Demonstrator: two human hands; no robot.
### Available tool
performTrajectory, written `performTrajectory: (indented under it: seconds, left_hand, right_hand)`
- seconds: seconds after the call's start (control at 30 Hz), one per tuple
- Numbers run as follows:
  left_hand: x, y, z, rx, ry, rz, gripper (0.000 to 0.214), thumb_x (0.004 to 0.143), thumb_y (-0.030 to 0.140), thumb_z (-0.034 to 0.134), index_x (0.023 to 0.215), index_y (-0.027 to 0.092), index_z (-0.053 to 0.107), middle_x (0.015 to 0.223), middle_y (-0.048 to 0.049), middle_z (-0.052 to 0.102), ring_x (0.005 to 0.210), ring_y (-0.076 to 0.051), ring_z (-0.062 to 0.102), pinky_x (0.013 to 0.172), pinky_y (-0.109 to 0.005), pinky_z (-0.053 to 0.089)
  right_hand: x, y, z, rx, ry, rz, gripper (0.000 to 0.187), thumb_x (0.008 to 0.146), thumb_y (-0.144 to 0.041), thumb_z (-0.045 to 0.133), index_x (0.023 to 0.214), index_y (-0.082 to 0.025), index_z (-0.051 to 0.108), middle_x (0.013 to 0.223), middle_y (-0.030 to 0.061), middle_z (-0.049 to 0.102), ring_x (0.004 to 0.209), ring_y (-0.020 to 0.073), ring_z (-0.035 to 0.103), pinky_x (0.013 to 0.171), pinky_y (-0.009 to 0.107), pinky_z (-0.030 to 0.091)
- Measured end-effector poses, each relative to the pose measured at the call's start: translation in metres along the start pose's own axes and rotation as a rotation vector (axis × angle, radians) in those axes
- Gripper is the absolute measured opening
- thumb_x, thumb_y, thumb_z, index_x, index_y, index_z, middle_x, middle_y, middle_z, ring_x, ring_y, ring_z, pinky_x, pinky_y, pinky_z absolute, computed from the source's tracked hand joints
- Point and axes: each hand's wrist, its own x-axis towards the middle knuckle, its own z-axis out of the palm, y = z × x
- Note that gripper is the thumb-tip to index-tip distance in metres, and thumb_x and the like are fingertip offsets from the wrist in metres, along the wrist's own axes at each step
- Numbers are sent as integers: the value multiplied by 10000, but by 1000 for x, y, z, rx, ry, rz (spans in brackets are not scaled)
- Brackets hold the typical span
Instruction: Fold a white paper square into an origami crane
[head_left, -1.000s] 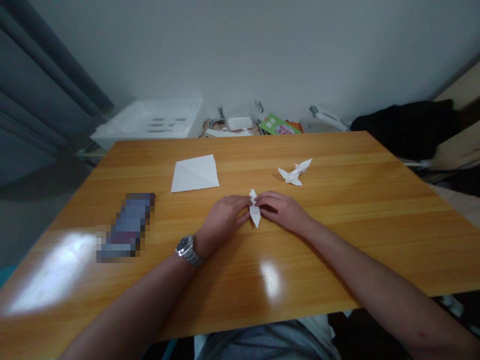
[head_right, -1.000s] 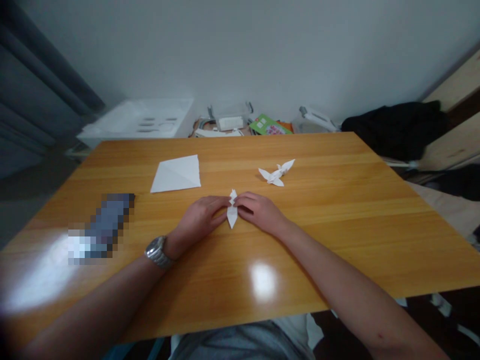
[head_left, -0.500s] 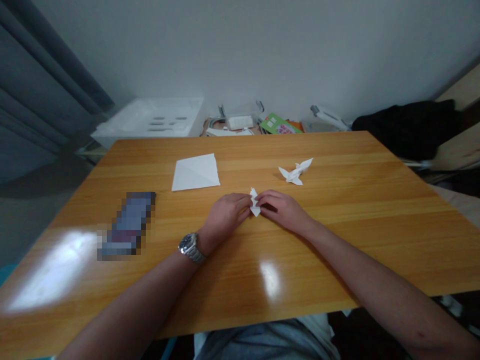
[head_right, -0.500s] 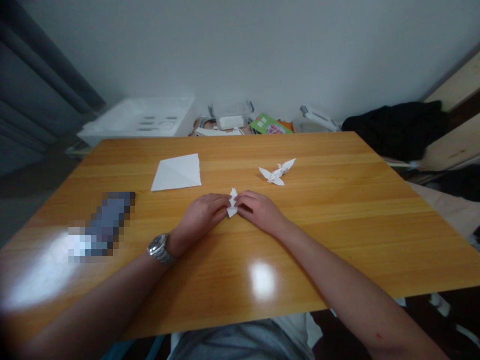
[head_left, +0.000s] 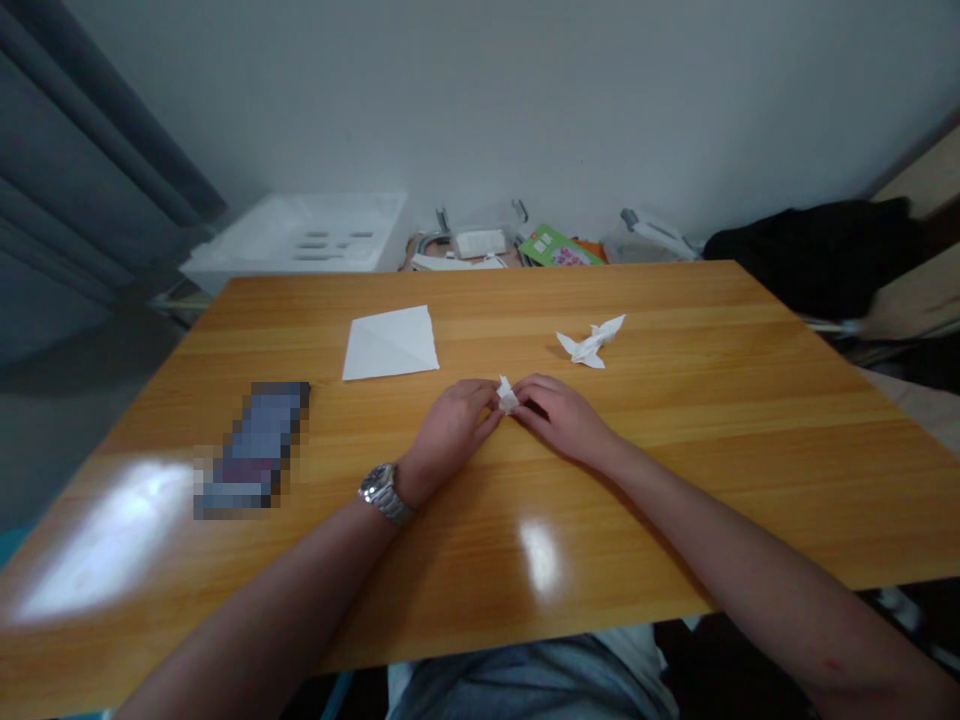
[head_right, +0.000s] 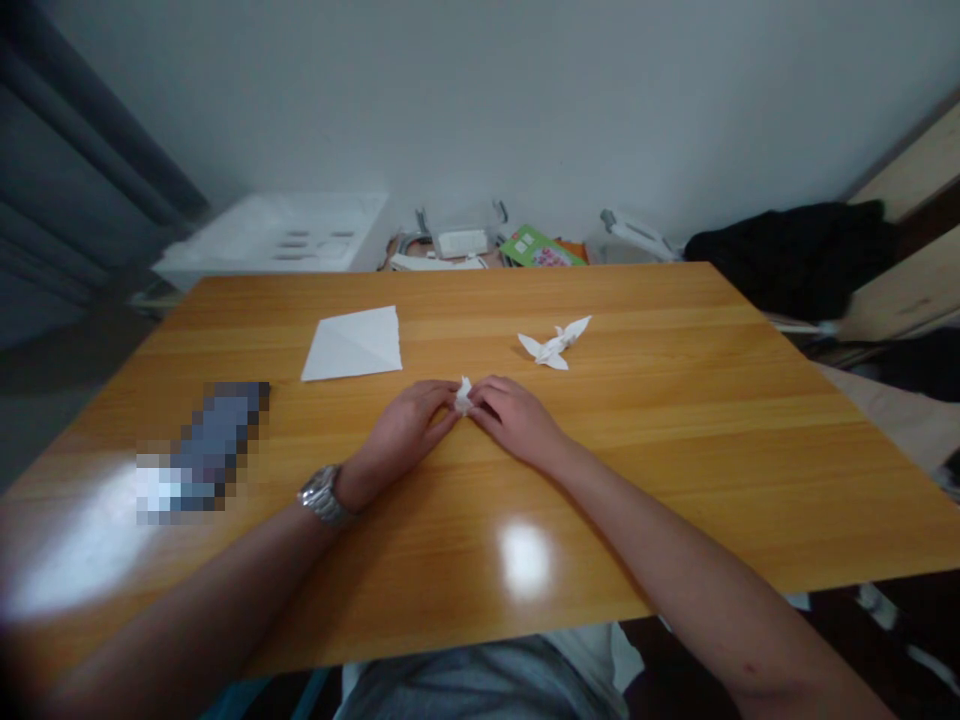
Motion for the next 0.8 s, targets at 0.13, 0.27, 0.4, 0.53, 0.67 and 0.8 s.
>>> performTrajectory:
  seconds: [0.13,0.27,0.4,0.53,0.67,0.8]
  left_hand:
    - [2,1,-1,-33,5,-19,93,963,242,610,1012,189,668,1146,-92,721,1099,-248,658,1012,-419,514]
    - [3,4,-3,-69,18,-92,101,931,227,650,1018,200,607,1036,-53,723,956,-229,667,883,-380,538]
    - [3,6,-4,-69,11,-118,107,930,231,647,982,213,555,1004,-42,709,915,-224,657,823,-359,530]
    - [3,7,-4,-66,13,-92,54,959,229,604,996,216,567,1004,-45,704,951,-227,654,862,-370,525]
    - [3,7,-4,-59,21,-130,40,981,245,576,994,217,551,1008,-49,708,929,-228,657,832,-367,526]
    - [4,8,-3,-31,18,-177,85,975,258,596,968,221,520,970,-37,705,878,-229,651,781,-355,517]
  right_hand:
    - [2,-1,1,11,17,57,43,969,-239,614,960,-212,646,1006,76,700,960,230,641,861,369,505]
    - [2,-5,1,23,65,203,104,906,-249,682,958,-232,593,864,9,674,774,197,619,688,300,459]
    - [1,-7,4,44,111,243,155,889,-268,696,943,-242,553,839,-6,662,741,192,619,663,289,446]
    - [0,-5,5,64,113,245,153,891,-287,702,962,-246,572,877,4,694,765,201,647,690,302,471]
    - [-1,-5,5,59,93,236,130,905,-288,694,985,-245,602,951,22,730,836,214,679,741,319,495]
    - [0,-6,4,18,128,280,217,871,-337,737,981,-237,579,901,25,724,784,212,679,692,308,494]
